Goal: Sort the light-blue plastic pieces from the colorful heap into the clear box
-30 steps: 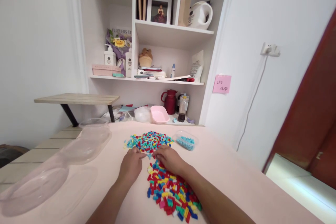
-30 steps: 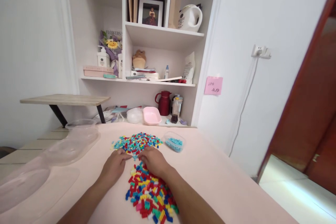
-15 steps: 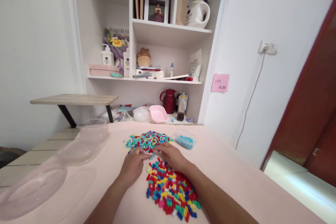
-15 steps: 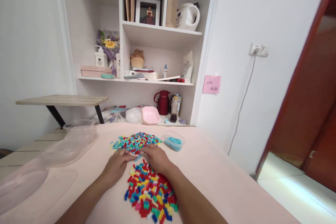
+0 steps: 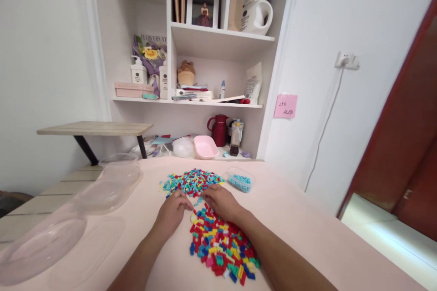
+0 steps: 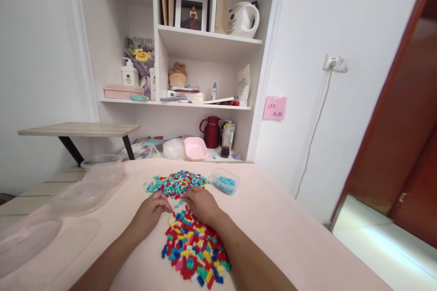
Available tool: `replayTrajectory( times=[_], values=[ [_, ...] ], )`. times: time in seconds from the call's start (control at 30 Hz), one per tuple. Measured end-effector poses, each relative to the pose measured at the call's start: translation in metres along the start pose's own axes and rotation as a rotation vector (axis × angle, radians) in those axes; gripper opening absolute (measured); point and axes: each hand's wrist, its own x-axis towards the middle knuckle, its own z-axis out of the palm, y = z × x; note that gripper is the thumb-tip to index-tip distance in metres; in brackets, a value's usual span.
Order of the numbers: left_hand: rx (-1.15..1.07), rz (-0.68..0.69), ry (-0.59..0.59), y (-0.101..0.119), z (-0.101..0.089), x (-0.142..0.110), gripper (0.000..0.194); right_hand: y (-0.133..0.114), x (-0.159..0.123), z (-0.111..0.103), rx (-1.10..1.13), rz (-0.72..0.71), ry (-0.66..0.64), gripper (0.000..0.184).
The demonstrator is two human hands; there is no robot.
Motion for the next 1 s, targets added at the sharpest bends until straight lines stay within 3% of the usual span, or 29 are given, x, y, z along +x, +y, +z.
replayTrajectory(
  times=[0.4, 0.63, 1.0],
  values=[
    [0.064, 0.016, -0.073, -0.008, 0.006, 0.003, 0.038, -0.006, 0.001, -0.003, -0.006, 0.016, -0.026, 0.027],
    [0.084, 0.036, -0.099, -0.011, 0.008, 0.002, 0.041, -0.008, 0.003, 0.006, -0.045, 0.111, -0.002, 0.023],
    [0.035, 0.021, -0.089, -0.014, 0.008, 0.004, 0.041, -0.003, 0.006, 0.01, 0.163, 0.187, 0.075, 0.006]
  ],
)
